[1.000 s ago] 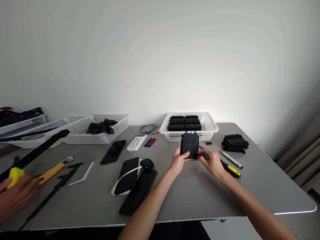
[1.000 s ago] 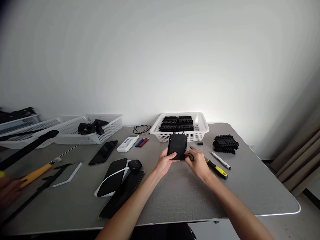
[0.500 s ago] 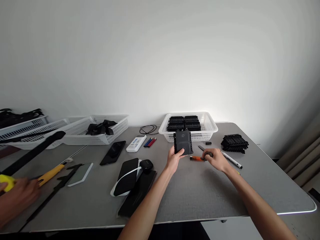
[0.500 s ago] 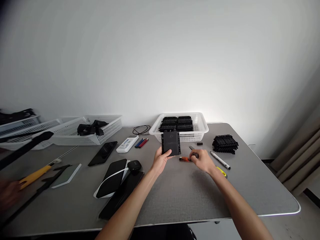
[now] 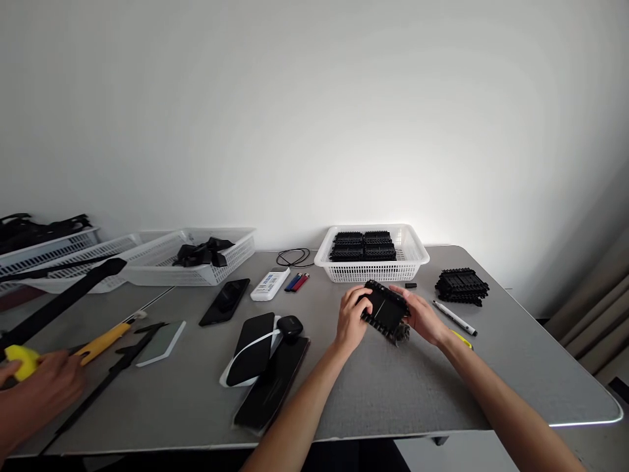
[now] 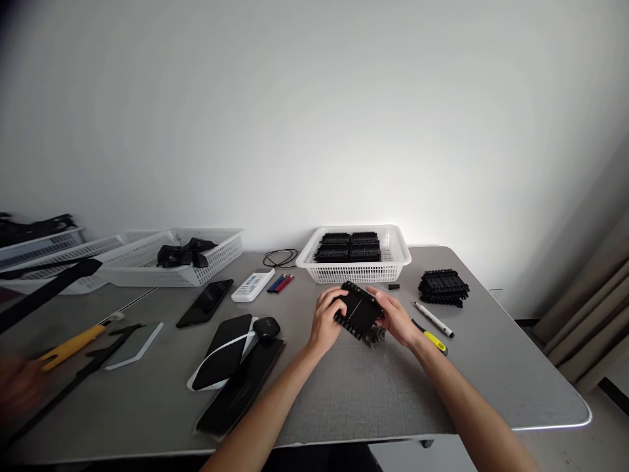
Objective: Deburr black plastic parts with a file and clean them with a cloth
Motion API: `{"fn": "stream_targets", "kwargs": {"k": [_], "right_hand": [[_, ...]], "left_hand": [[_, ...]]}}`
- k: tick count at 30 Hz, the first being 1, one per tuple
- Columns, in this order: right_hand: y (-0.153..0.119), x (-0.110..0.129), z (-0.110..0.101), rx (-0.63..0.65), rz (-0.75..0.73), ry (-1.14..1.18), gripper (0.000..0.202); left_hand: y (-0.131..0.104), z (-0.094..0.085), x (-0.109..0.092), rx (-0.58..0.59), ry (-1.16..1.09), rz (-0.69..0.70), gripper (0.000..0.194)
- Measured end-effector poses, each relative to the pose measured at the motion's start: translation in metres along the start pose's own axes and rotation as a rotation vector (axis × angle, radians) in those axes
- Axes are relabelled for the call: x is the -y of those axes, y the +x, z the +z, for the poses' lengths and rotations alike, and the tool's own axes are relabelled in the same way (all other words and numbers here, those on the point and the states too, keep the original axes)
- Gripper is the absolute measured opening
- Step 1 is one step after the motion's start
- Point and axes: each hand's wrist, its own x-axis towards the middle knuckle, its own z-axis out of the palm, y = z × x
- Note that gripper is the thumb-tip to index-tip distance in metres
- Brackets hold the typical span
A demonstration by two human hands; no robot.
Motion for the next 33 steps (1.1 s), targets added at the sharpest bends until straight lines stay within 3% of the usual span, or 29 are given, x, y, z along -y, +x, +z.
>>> {"fn": "stream_targets", "kwargs": {"k": [3,5,8,12,15,17,20,23,26,29,33], "right_hand": [[0.001,-0.003,0.000,0.008,0.025,0.062,0.054],[0.002,-0.004,-0.001,-0.017,0.034,0.085,0.053],[0.003,-0.006,-0.004,-0.124,0.008,0.135,0.054],[0.007,-0.013,-0.006,-0.283,-0.059,0.165,0.054],[0.008,-0.014,-0.005,-0.316,-0.088,0.087,0.054],[0.005,-0.006,-0.007,-0.273,-0.095,-0.055,0.052],[-0.007,0.018,-0.020,-0.206,-0.090,-0.485,0.041],[-0.025,0.040,-0.047,-0.345,-0.011,-1.144,0.025],[-0.040,0.041,-0.073,-0.485,0.250,-1.569,0.020],[-0.048,0.024,-0.089,-0.470,0.374,-1.705,0.018],[-0.051,0.009,-0.094,-0.417,0.342,-1.724,0.012]], "left_hand": [[-0.001,0.000,0.002,-0.032,0.164,0.089,0.024],[0.000,0.002,0.003,-0.085,0.106,0.021,0.025],[0.001,0.005,0.003,-0.138,-0.193,-0.187,0.036],[0.002,0.011,0.001,0.075,-0.620,-0.488,0.056],[0.001,0.017,0.001,0.153,-0.712,-0.614,0.084],[0.001,0.019,0.003,0.127,-0.706,-0.644,0.086],[0.002,0.016,0.007,0.067,-0.652,-0.663,0.068],[0.002,0.012,0.010,0.024,-0.618,-0.676,0.065],[0.002,0.010,0.012,-0.023,-0.606,-0.687,0.073],[0.002,0.011,0.013,-0.049,-0.600,-0.687,0.075],[0.002,0.010,0.014,-0.060,-0.592,-0.672,0.073]]}}
